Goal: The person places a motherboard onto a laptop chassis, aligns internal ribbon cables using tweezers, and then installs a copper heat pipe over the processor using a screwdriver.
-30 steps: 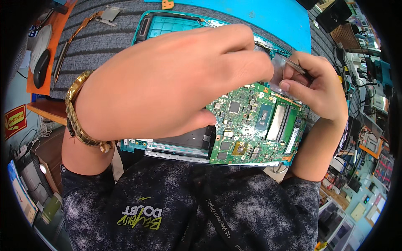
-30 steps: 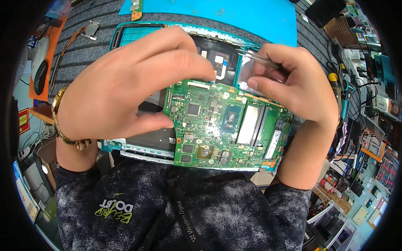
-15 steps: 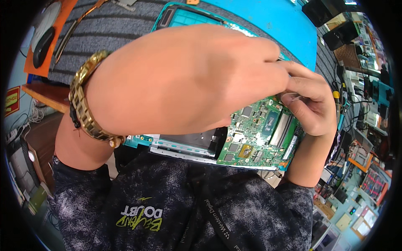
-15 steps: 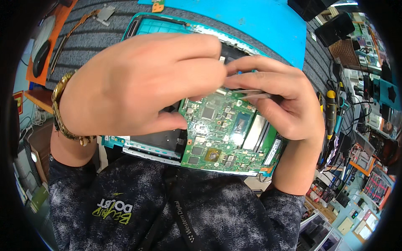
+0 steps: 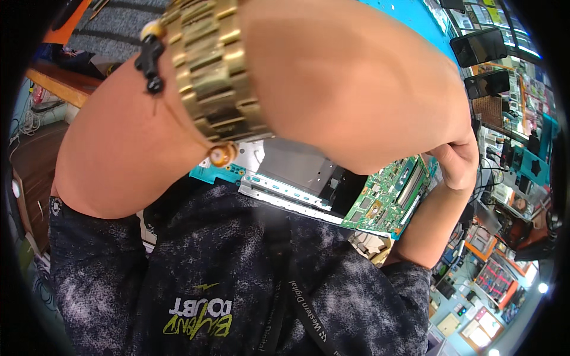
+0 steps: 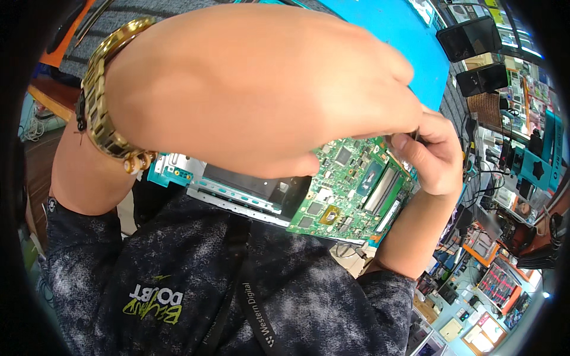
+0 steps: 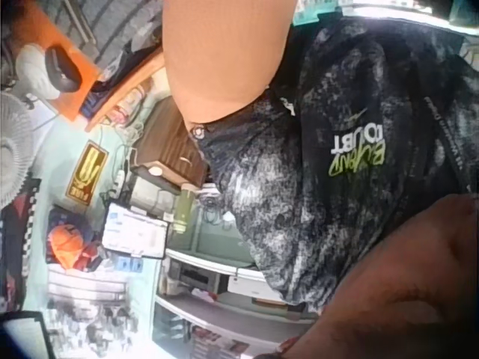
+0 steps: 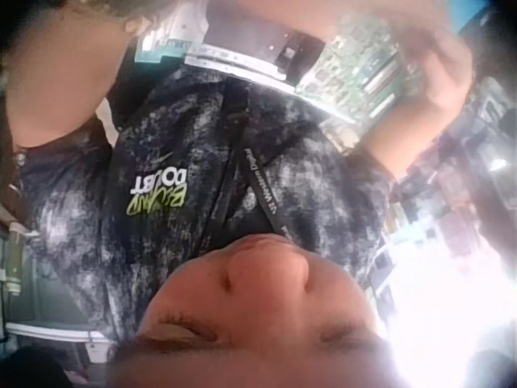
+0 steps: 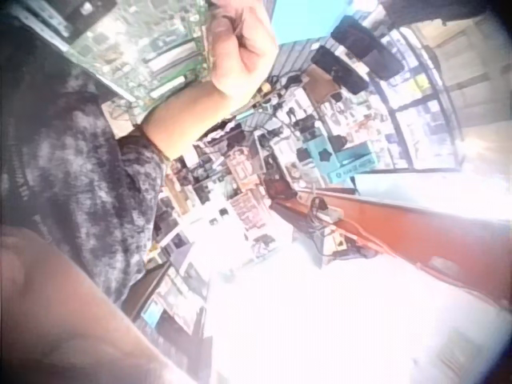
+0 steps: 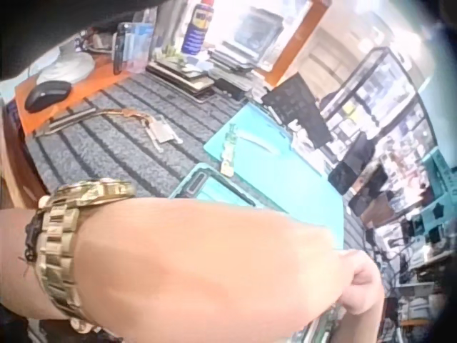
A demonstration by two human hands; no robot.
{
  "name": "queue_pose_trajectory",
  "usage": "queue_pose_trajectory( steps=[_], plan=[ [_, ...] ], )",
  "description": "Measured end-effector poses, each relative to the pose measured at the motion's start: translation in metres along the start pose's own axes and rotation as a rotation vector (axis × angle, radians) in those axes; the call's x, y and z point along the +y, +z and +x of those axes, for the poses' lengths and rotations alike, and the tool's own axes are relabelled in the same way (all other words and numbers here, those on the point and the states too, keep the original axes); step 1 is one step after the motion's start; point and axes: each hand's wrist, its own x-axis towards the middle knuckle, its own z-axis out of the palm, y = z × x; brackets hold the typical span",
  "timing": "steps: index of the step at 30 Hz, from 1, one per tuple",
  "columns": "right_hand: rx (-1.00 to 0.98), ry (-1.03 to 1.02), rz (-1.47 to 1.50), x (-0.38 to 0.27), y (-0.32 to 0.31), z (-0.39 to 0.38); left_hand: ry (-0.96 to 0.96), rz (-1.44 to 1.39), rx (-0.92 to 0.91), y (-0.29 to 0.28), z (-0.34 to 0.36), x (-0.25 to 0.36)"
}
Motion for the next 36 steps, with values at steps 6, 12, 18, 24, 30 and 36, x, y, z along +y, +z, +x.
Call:
queue_pose_trajectory(
  steps=[6,12,18,24,30,36],
  plan=[
    [0.155,0.081,0.062,0.017,-0.009,-0.006,-0.019,0.025,0.041,-0.004,-0.014,-0.001],
    [0.206,0.091,0.106,0.025,-0.024,0.000,-0.052,0.056,0.069,0.004,-0.021,0.000],
    [0.219,0.104,0.110,0.030,-0.036,0.003,-0.048,0.064,0.074,0.009,-0.023,-0.005],
    [0.227,0.124,0.116,0.030,-0.039,0.002,-0.035,0.069,0.068,0.014,-0.021,-0.005],
    [0.233,0.139,0.130,0.031,-0.043,0.001,-0.025,0.070,0.062,0.020,-0.012,-0.007],
    [0.240,0.147,0.136,0.033,-0.045,-0.006,-0.028,0.070,0.050,0.019,0.009,-0.018]
  ],
)
